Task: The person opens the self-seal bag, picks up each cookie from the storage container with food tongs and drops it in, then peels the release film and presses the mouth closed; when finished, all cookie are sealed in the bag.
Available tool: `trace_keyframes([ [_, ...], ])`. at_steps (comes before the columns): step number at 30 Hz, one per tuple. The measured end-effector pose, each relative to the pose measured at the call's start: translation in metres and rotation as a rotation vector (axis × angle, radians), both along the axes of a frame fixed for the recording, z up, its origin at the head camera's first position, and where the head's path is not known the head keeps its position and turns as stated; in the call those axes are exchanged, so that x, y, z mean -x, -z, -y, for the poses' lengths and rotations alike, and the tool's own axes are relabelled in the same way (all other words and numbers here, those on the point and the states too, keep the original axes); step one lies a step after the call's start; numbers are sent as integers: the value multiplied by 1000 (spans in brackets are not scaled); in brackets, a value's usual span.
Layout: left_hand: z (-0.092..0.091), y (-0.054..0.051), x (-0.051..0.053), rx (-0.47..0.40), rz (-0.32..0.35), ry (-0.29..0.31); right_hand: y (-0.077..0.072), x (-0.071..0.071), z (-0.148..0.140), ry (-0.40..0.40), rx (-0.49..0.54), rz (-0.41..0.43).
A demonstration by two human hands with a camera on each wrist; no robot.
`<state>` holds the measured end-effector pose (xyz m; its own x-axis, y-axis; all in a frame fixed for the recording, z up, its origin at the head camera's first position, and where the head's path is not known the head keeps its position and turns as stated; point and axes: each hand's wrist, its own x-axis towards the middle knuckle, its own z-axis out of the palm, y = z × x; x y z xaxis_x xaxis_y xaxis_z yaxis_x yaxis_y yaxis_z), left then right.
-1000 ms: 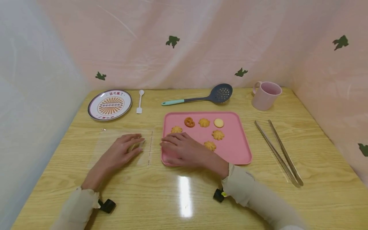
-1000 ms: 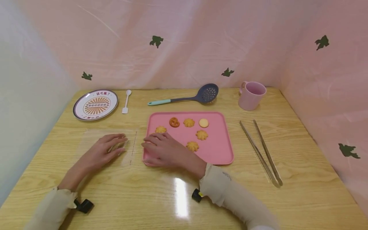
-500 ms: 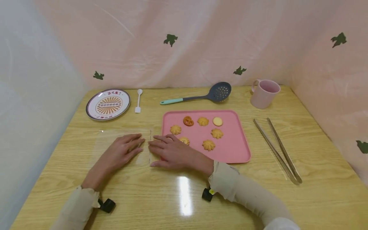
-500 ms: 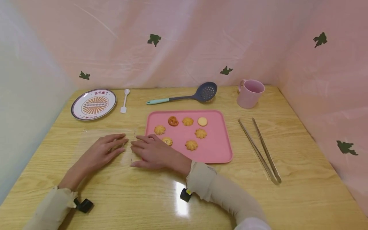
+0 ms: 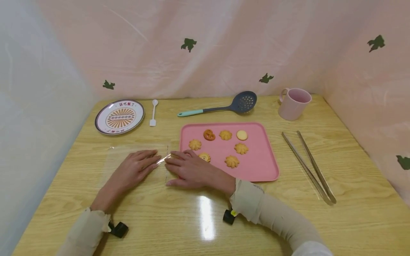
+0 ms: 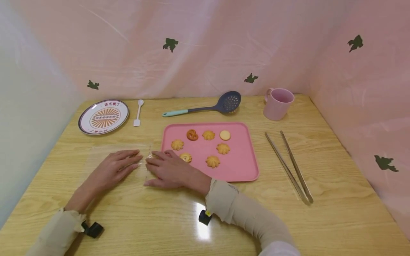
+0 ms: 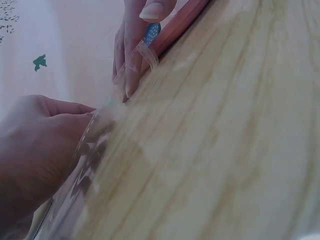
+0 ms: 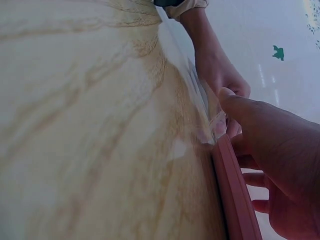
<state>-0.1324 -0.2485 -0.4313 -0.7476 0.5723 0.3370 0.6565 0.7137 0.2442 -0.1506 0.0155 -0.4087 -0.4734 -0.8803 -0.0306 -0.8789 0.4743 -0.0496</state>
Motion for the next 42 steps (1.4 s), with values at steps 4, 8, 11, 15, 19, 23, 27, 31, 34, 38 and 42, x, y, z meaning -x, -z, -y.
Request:
trace_keyframes([
  [4, 1, 1, -1, -32, -32, 13, -1, 0, 0, -2, 0, 0],
  [8, 1, 1, -1, -84, -54, 26, -1, 0, 0, 2, -3, 7],
  [11, 1, 2, -1, -126, -81, 37, -1, 0, 0, 1, -3, 11],
  [15, 1, 2, -2, -180, -114, 44, -2, 0, 0, -2, 0, 14],
  [19, 1, 2, -3, -234, -118, 24, -2, 0, 0, 0, 3, 17],
  [23, 2, 1, -5, -267, -102, -8, -3, -1, 1, 4, 9, 27],
  [27, 2, -1, -7, -283, -76, -34, -4, -1, 1, 8, 11, 44],
  [31, 3, -3, -8, -319, -54, -50, -4, -1, 1, 12, 18, 51],
  [34, 4, -4, -9, -363, -45, -51, -4, -1, 1, 16, 28, 54],
  [38, 5, -6, -10, -406, -52, -47, -4, 0, 2, 18, 40, 55],
  [42, 5, -8, -9, -418, -66, -27, -4, 0, 2, 21, 44, 56],
])
